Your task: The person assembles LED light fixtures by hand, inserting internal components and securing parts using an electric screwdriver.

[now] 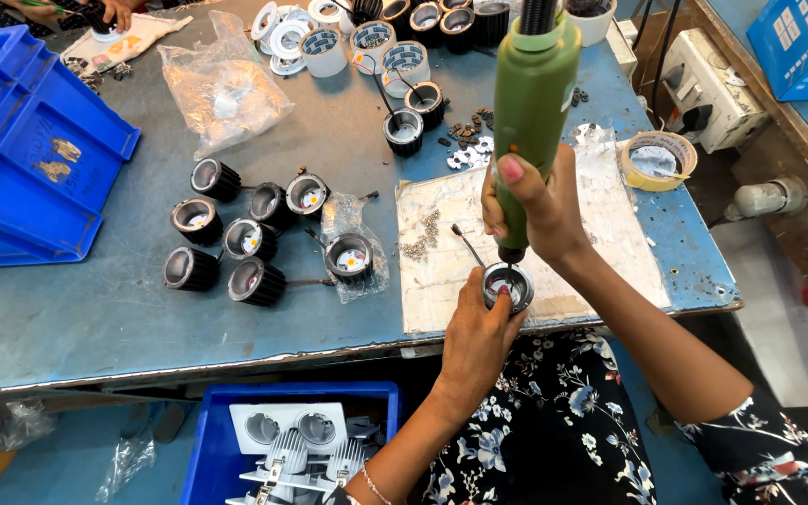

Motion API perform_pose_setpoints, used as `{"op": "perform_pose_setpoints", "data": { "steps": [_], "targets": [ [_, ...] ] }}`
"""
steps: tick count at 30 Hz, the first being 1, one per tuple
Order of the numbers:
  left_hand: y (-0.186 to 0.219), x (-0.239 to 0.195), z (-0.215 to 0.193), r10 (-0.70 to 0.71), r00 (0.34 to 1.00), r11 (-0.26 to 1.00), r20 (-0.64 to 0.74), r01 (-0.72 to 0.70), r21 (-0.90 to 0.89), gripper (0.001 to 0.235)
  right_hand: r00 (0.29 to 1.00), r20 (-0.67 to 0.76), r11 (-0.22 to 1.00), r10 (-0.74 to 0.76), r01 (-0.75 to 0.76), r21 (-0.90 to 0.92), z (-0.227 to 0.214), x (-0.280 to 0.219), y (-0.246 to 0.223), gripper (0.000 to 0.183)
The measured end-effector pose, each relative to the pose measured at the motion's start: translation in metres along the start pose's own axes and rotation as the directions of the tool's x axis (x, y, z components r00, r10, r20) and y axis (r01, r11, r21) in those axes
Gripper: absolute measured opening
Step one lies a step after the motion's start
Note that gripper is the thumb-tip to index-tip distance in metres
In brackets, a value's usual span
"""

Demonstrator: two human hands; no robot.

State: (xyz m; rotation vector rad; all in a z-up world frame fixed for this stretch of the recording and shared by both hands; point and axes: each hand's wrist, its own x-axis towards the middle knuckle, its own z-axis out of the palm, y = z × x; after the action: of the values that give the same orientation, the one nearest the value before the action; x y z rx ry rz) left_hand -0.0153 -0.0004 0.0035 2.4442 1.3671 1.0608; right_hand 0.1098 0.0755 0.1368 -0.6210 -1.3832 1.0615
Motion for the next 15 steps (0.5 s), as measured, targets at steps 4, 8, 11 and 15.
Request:
{"op": "perform_pose_setpoints", "data": {
  "steps": [4,8,11,15],
  "targets": [
    [-0.0001,-0.0001,0.0006,0.009,1.000,1.000,-0.014,-0.009,-0.007,0.032,1.000,0.006,1.000,0.019,-0.019,0.005,0.0015,0.0012,-0.0001,0.060],
    [0.0002,-0.0008,-0.0001,0.005,1.000,1.000,-0.013,-0.005,-0.015,0.032,1.000,0.006,1.000,0.002,-0.002,0.008,0.0025,-0.0004,-0.0030,0.058],
    [0.0000,-0.0021,0.0004,0.009,1.000,1.000,-0.013,-0.009,-0.019,0.033,1.000,0.003,1.000,-0.024,0.024,-0.003,0.0023,-0.0017,-0.0039,0.058],
    [-0.0020,-0.0013,0.0028,0.024,0.999,1.000,-0.029,-0.024,-0.009,0.034,0.999,-0.001,0.999,-0.035,0.035,-0.004,0.0016,-0.0036,-0.0016,0.056]
  ]
}}
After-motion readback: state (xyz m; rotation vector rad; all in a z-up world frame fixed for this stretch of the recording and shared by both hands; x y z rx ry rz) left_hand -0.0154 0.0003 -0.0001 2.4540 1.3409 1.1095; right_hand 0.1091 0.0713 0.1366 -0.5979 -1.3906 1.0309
